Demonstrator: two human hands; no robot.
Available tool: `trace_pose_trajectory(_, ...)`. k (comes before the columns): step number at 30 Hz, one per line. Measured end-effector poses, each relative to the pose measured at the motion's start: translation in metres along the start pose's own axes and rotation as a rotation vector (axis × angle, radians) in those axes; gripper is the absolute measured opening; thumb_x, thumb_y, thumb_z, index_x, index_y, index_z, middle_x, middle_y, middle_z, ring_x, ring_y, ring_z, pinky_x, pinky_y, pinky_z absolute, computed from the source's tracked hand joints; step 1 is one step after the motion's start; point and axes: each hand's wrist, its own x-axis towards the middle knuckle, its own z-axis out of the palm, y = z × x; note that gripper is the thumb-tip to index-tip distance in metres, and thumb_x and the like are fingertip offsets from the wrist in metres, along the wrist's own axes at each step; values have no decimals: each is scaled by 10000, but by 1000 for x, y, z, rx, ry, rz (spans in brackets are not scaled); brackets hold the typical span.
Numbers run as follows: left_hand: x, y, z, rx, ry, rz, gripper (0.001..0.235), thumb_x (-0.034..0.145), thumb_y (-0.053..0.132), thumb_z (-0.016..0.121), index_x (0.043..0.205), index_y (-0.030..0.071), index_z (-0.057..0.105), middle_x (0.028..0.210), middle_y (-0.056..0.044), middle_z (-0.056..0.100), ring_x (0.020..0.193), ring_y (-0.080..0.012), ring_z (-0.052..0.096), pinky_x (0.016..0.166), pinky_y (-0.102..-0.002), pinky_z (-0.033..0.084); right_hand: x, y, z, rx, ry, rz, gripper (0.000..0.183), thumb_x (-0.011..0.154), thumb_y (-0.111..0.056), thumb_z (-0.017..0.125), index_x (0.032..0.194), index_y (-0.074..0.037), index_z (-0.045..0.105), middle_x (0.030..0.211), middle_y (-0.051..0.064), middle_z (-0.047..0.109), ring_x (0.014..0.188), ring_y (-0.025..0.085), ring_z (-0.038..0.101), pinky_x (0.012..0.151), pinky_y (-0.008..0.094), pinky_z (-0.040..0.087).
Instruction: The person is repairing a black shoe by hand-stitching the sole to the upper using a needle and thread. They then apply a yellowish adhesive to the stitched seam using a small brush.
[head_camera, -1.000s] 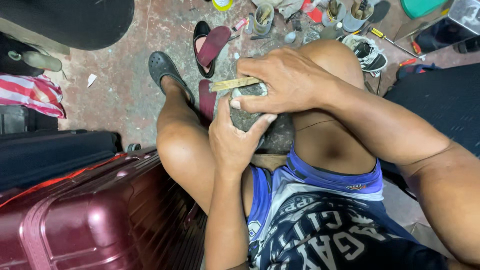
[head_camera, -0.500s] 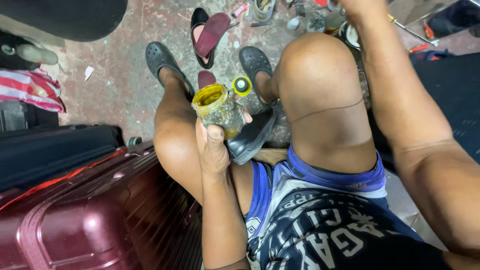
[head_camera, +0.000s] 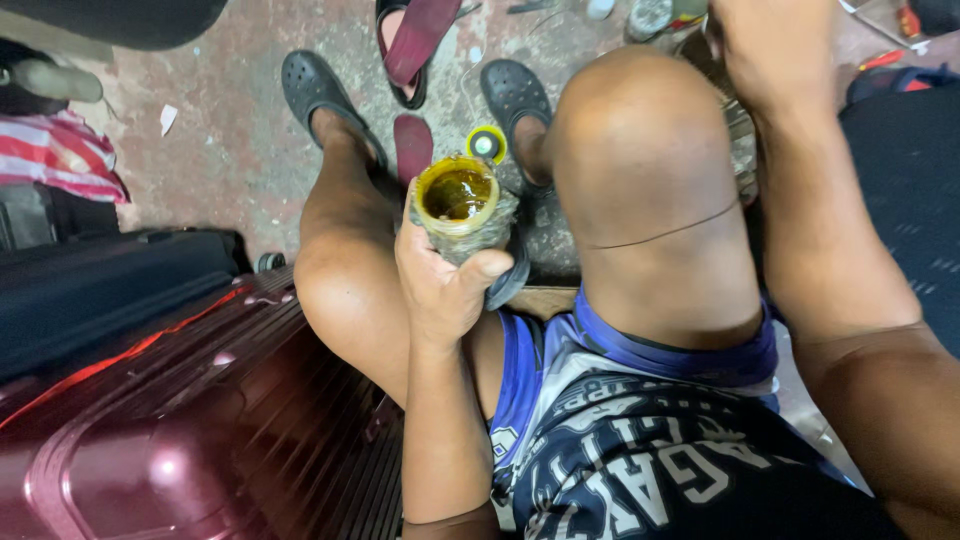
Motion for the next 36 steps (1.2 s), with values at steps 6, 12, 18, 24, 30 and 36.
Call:
trace_pose_trajectory(6,4,3,17,297,32,215,913,798,599,885,1384,-20,559,1160,-92,724,1050,-155,705,985,-305,579,-54,-159,26,-324,-315,-690,807,707,-477,855,1308,-4,597,1158,176,642,982,340,674,811,398,548)
trace_pose_trajectory(12,12,28,20,538,49,571,808,813,504,832,1392,19,544,1253,-135,664,1128,-233,705,1012,-311,586,-73,-184,38,-199,-325,-606,691,822,-307,902,1390,-55,601,1230,110,661,1066,263,697,868,349,559)
trace_pose_trajectory(18,-12,65,-3,546,213,724,945,735,643,890,1363,25,547,1245,-102,580,1117,-204,647,962,-323,562,-84,-180,25,-202,-180,-748,648,835,-155,853,1413,-90,567,1314,115,621,1197,295,668,988,359,572)
trace_pose_trajectory(24,-55,27,-18,363,747,569,311,1046,323,662,1140,62,523,1037,-7,485,857,-94,473,791,-223,416,-83,-167,46,-327,-228,-710,695,790,-177,864,1414,-104,567,1349,113,627,1166,326,672,927,418,576)
trace_pose_trajectory(30,-97,-36,-7,167,861,336,243,1030,115,680,1067,59,447,1000,-19,442,785,-58,379,663,-228,326,-86,-159,72,-573,-293,-602,640,797,-231,792,1364,-43,561,1228,160,638,932,382,676,699,491,545)
trace_pose_trajectory(36,-112,-39,4,-455,718,162,184,1025,110,602,1158,19,513,1050,-43,606,942,-100,589,899,-285,508,-89,-168,93,-748,-369,-570,587,790,-287,795,1280,-27,603,1070,140,657,805,372,686,632,504,539)
